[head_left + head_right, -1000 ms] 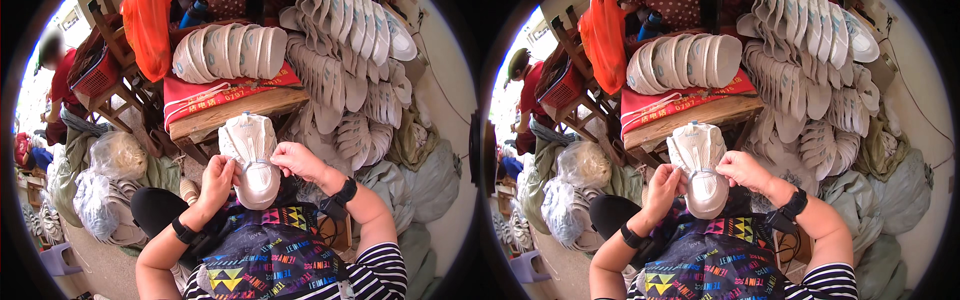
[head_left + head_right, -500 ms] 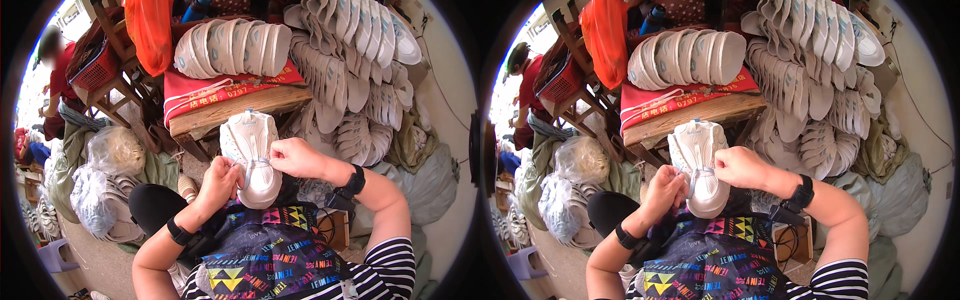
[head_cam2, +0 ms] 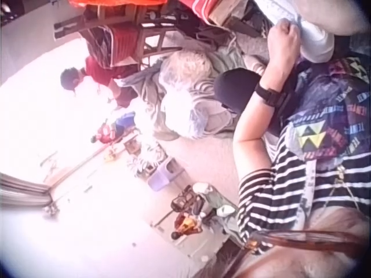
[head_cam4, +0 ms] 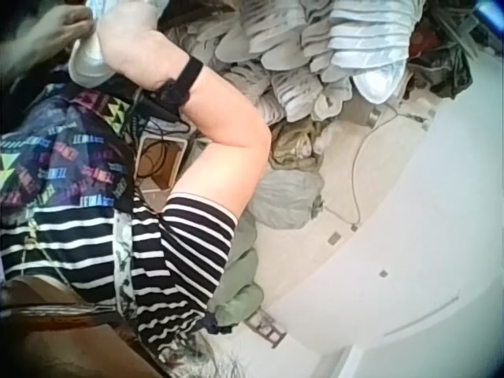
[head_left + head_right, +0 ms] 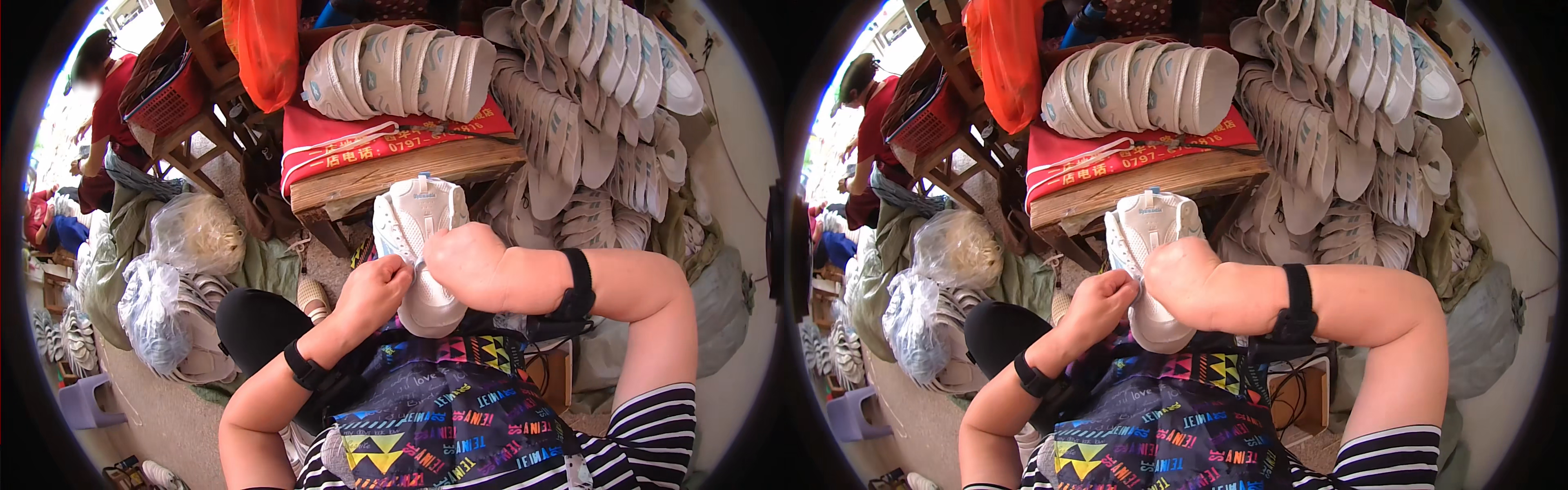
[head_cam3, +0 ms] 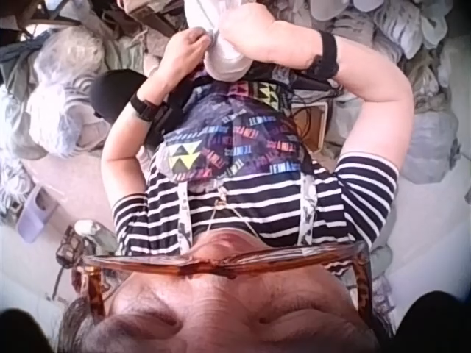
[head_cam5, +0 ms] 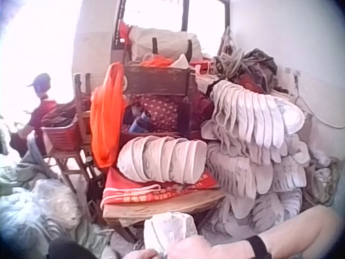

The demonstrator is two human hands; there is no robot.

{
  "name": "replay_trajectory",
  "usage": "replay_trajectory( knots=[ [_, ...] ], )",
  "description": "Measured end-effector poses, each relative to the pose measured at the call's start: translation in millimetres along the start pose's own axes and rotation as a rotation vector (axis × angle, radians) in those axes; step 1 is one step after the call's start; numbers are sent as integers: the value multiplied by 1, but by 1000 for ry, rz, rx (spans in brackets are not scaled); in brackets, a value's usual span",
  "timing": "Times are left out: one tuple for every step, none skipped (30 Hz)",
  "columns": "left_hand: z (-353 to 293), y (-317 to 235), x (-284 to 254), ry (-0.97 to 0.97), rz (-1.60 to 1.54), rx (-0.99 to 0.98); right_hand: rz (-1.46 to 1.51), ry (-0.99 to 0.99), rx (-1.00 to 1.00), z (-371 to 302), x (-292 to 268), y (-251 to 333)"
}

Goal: Lacing a white shoe in a manufacturing setting.

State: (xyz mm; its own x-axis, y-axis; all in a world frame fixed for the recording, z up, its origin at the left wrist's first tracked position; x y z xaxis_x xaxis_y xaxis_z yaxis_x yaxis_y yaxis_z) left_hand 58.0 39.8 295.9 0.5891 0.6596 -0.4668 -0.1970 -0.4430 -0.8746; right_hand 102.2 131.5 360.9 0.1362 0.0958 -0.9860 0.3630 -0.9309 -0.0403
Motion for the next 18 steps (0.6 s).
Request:
replay_trajectory(
  knots=[
    [2, 0, -1, -1, 3, -4, 75, 20, 46, -1, 1, -7],
    [5, -2, -2, 7, 43, 7, 79, 18, 44, -1, 1, -12],
    [7, -3, -3, 15, 82, 19, 175, 3, 86, -1, 0, -20],
    [8, -5, -4, 16, 85, 16, 271, -11, 129, -2, 0, -27],
    [9, -17, -8, -24, 202, 131, 296, -64, 120, -3, 2, -29],
    [9, -29, -11, -64, 320, 248, 300, -66, 120, -7, 10, -28],
    [8, -34, -11, -65, 319, 249, 307, -183, 118, -11, 8, -25],
    [5, -45, -5, -50, 500, 360, 312, -301, 117, -16, 5, -24],
    [3, -54, 0, -34, 682, 472, 328, -319, 131, -20, 8, -25],
    [4, -56, -1, -33, 686, 471, 331, -321, 131, -23, 7, -29],
    [5, -59, 3, 16, 715, 505, 371, -255, 151, -24, 9, -34],
    [6, -61, 6, 64, 744, 538, 410, -189, 169, -25, 12, -40],
    [9, -61, 5, 64, 748, 539, 450, -142, 171, -25, 13, -44],
    [11, -56, 5, 132, 754, 507, 451, -145, 170, -24, 9, -47],
    [12, -50, 7, 199, 760, 475, 401, -168, 95, -24, 1, -44],
    [13, -48, 6, 199, 763, 477, 349, -191, 23, -24, -6, -40],
    [13, -45, 5, 197, 705, 446, 349, -194, 24, -23, -6, -41],
    [14, -44, 3, 196, 646, 415, 442, -319, -12, -19, -17, -38]
  ],
)
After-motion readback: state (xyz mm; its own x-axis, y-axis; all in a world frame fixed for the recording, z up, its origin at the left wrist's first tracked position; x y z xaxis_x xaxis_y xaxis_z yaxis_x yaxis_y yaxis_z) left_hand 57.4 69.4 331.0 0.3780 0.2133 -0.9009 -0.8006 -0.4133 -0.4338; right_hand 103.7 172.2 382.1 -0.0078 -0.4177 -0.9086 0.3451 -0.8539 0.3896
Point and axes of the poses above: each hand's wrist, its own z-axis towards the middle knuckle, its own x-axis out of the palm, y = z × x, the point moved 8 cm from there along z, towards the middle knuckle, and after that the axes turned 11 degrees about -y, right-handed, at the moved point
